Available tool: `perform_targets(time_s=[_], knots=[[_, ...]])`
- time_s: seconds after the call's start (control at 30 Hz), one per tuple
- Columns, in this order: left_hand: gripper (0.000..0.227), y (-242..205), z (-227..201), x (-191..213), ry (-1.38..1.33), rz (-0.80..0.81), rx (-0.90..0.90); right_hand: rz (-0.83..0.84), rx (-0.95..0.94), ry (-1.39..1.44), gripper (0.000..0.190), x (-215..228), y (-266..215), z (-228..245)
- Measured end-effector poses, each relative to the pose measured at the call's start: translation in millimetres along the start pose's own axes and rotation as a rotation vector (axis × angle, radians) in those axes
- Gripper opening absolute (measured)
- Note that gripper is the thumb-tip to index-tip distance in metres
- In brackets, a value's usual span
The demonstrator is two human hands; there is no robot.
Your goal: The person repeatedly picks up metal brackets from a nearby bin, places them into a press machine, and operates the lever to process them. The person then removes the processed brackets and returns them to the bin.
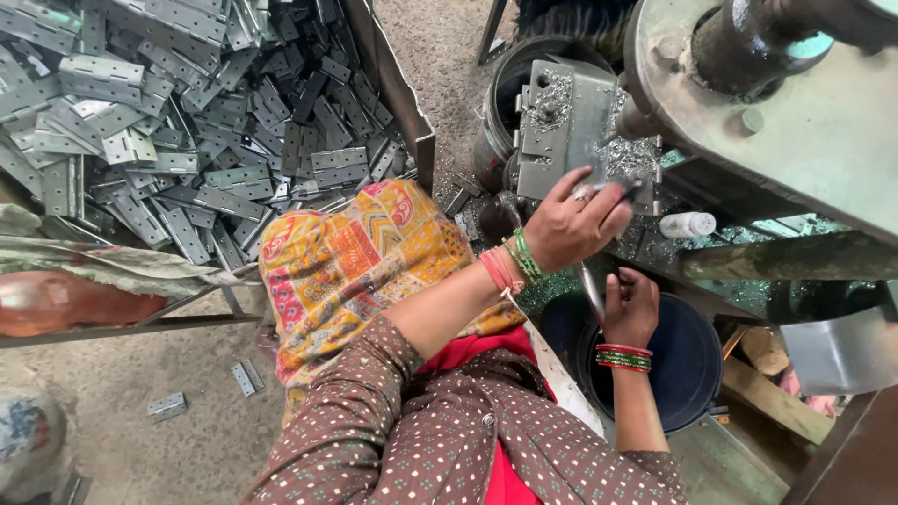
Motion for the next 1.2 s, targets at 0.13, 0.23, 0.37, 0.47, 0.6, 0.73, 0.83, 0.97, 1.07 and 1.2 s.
perform_targets(time_s=[0.13, 0.23, 0.37, 0.47, 0.6, 0.73, 0.83, 0.97, 1.07, 1.2], knots=[[0.024, -3, 21, -36, 0.301, 0.268, 0.038, 0.031, 0.032, 0.016, 0.024, 1, -2, 2], [0.029, -22, 53, -72, 0.254, 0.614, 0.176, 0.035, 0.045, 0.0, 0.023, 1, 7, 3], [0.044, -39, 82, -57, 0.312, 0.441, 0.332, 0.06, 0.012, -0.033, 0.024, -2, -3, -3], [0.069, -36, 81, -45, 0.385, 0.362, 0.319, 0.073, 0.049, -0.035, 0.023, -3, 1, 1], [0.077, -42, 35, -47, 0.152, 0.294, 0.219, 0.075, 0.098, -0.06, 0.023, -2, 5, 8], [0.048, -40, 24, -78, 0.284, 0.357, 0.16, 0.1, 0.05, -0.079, 0.024, -3, 2, 10], [0.048, -28, 42, -90, 0.255, 0.319, 0.201, 0.102, 0.05, -0.061, 0.025, 0, 0, 8], [0.038, -22, 47, -86, 0.244, 0.389, 0.161, 0.142, 0.09, -0.142, 0.033, -19, -8, -11], [0.036, -21, 41, -76, 0.211, 0.424, 0.159, 0.31, 0.109, -0.343, 0.047, -67, -32, -47], [0.038, -12, 37, -58, 0.251, 0.313, 0.123, 0.338, 0.026, -0.333, 0.048, -124, -52, -103]])
Point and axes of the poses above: each hand's wrist, its own y-axis towards the middle knuckle, its own x-axis out of the back of the hand, z = x × y, the point moved 8 cm from there along y, towards the middle knuckle, and after that the axes turned 2 degrees about z, right-handed, at the moved point
